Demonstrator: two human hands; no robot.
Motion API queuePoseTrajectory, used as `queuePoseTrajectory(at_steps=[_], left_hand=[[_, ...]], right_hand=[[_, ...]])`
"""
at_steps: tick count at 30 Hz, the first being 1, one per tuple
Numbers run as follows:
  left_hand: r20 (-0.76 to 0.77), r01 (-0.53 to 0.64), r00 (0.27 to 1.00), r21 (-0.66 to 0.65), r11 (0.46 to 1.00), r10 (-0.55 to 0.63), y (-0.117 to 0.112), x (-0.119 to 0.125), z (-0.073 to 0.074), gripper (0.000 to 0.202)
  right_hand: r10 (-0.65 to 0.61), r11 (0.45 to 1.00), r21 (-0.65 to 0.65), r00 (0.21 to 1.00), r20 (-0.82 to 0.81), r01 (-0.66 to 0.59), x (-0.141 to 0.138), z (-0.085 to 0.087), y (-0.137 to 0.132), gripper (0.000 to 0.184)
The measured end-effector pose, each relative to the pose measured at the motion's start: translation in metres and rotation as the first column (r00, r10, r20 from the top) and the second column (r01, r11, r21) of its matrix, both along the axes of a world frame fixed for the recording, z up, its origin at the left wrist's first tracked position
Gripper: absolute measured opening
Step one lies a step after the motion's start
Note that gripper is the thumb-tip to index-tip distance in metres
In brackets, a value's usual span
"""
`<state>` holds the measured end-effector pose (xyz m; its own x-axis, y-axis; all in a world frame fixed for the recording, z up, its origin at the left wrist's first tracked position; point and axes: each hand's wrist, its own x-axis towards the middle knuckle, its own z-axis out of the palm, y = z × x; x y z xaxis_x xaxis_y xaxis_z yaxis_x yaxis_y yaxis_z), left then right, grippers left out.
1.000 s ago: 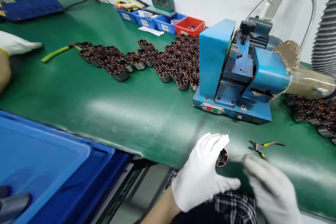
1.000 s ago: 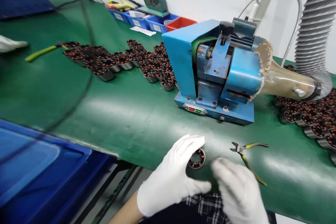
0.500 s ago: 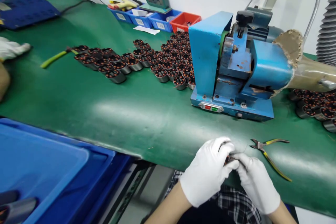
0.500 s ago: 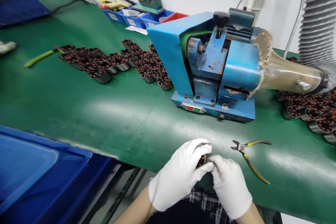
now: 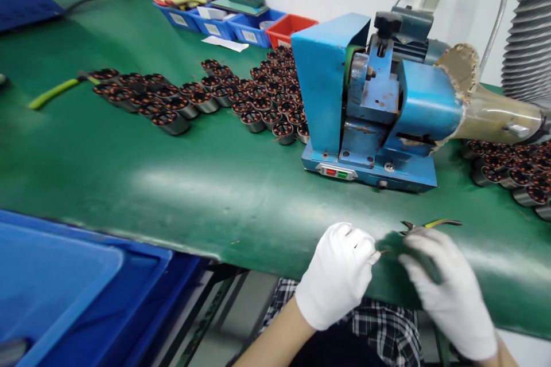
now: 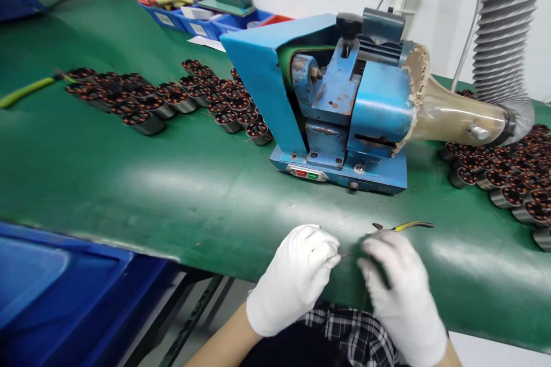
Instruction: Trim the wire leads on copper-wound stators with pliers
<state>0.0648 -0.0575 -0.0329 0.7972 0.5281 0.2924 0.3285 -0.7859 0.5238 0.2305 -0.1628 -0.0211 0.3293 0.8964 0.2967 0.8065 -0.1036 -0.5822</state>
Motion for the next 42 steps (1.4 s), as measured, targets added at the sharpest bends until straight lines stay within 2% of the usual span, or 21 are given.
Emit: queuePoseTrajectory(at_steps=[2,4,6,7,10,11,14,15,17,18,20,21,22,24,26,28,31,34,36,39,42], left_hand=[[-0.035,0.0,0.999,-0.013,1.0,-0.001,-0.001,-0.001,0.002,0.017],[-0.055,0.002,0.998,-0.061,0.998,-0.005,0.0,-0.004,0.002,0.017],[-0.028,-0.006,1.0,-0.135,0.991,0.002,0.002,-0.009,0.001,0.012],[-0.012,-0.012,1.0,-0.164,0.986,0.01,0.004,-0.013,0.0,0.019],[-0.023,-0.036,0.999,-0.173,0.984,0.033,0.013,-0.023,-0.005,0.069],[-0.046,-0.038,0.998,-0.168,0.985,0.031,0.016,-0.025,-0.007,0.07],[-0.054,-0.048,0.998,-0.197,0.979,0.039,0.018,-0.026,-0.008,0.045],[-0.034,-0.054,0.998,-0.238,0.97,0.047,0.016,-0.025,-0.007,0.045],[0.024,-0.067,0.996,-0.392,0.917,0.084,0.01,-0.021,0.0,0.047],[0.058,-0.062,0.993,-0.492,0.868,0.104,0.006,-0.02,0.005,0.047],[0.157,-0.002,0.978,-0.645,0.764,0.136,-0.002,-0.017,0.017,0.039],[0.236,0.044,0.96,-0.664,0.746,0.153,-0.005,-0.016,0.023,0.029],[0.319,0.091,0.935,-0.642,0.761,0.158,-0.007,-0.016,0.028,0.019],[0.435,0.114,0.888,-0.519,0.847,0.147,-0.009,-0.018,0.035,0.017],[0.416,0.075,0.904,-0.376,0.923,0.096,-0.007,-0.021,0.036,0.037],[0.33,0.086,0.944,-0.309,0.947,0.023,-0.004,-0.024,0.034,0.056],[0.301,0.22,0.949,-0.408,0.886,-0.097,-0.001,-0.027,0.037,0.049],[0.308,0.249,0.947,-0.509,0.824,-0.096,-0.004,-0.029,0.045,0.031],[0.33,0.187,0.944,-0.456,0.87,-0.03,-0.008,-0.029,0.048,0.027],[0.296,0.024,0.953,-0.272,0.962,0.06,-0.012,-0.028,0.047,0.053],[0.273,0.04,0.962,-0.23,0.972,0.025,-0.012,-0.025,0.044,0.057]], right_hand=[[0.25,0.968,0.007,0.96,0.128,-0.253,-0.012,-0.01,0.006,0.017],[0.309,0.948,0.024,0.936,0.17,-0.317,-0.021,-0.02,0.014,0.021],[0.298,0.951,0.041,0.943,0.149,-0.307,-0.024,-0.027,0.019,0.022],[0.292,0.953,0.046,0.947,0.134,-0.301,-0.024,-0.029,0.021,0.022],[0.269,0.96,0.062,0.96,0.075,-0.274,-0.023,-0.033,0.022,0.022],[0.26,0.962,0.069,0.964,0.059,-0.264,-0.023,-0.034,0.022,0.023],[0.212,0.972,0.1,0.977,0.021,-0.213,-0.024,-0.033,0.02,0.028],[0.194,0.975,0.11,0.981,0.008,-0.194,-0.025,-0.031,0.019,0.028],[0.165,0.979,0.122,0.986,-0.023,-0.161,-0.027,-0.023,0.018,0.026],[0.146,0.984,0.112,0.987,-0.067,-0.138,-0.029,-0.017,0.018,0.023],[0.094,0.995,0.055,0.969,-0.228,-0.084,-0.033,-0.002,0.018,0.021],[0.064,0.998,0.011,0.939,-0.337,-0.064,-0.035,0.005,0.019,0.02],[0.034,0.998,-0.037,0.89,-0.455,-0.057,-0.037,0.013,0.019,0.02],[-0.016,0.989,-0.121,0.759,-0.651,-0.083,-0.039,0.025,0.02,0.02],[-0.058,0.976,-0.179,0.64,-0.767,-0.127,-0.039,0.033,0.021,0.022],[-0.088,0.968,-0.211,0.595,-0.799,-0.139,-0.041,0.036,0.021,0.023],[-0.093,0.979,-0.192,0.702,-0.706,-0.063,-0.044,0.037,0.019,0.021],[-0.102,0.993,-0.104,0.865,-0.49,0.059,-0.048,0.036,0.016,0.018],[-0.093,0.996,-0.036,0.905,-0.414,0.086,-0.048,0.037,0.014,0.017],[-0.031,0.999,-0.036,0.873,-0.487,0.016,-0.046,0.04,0.011,0.018],[-0.037,0.998,-0.056,0.82,-0.571,0.006,-0.045,0.042,0.01,0.018]])
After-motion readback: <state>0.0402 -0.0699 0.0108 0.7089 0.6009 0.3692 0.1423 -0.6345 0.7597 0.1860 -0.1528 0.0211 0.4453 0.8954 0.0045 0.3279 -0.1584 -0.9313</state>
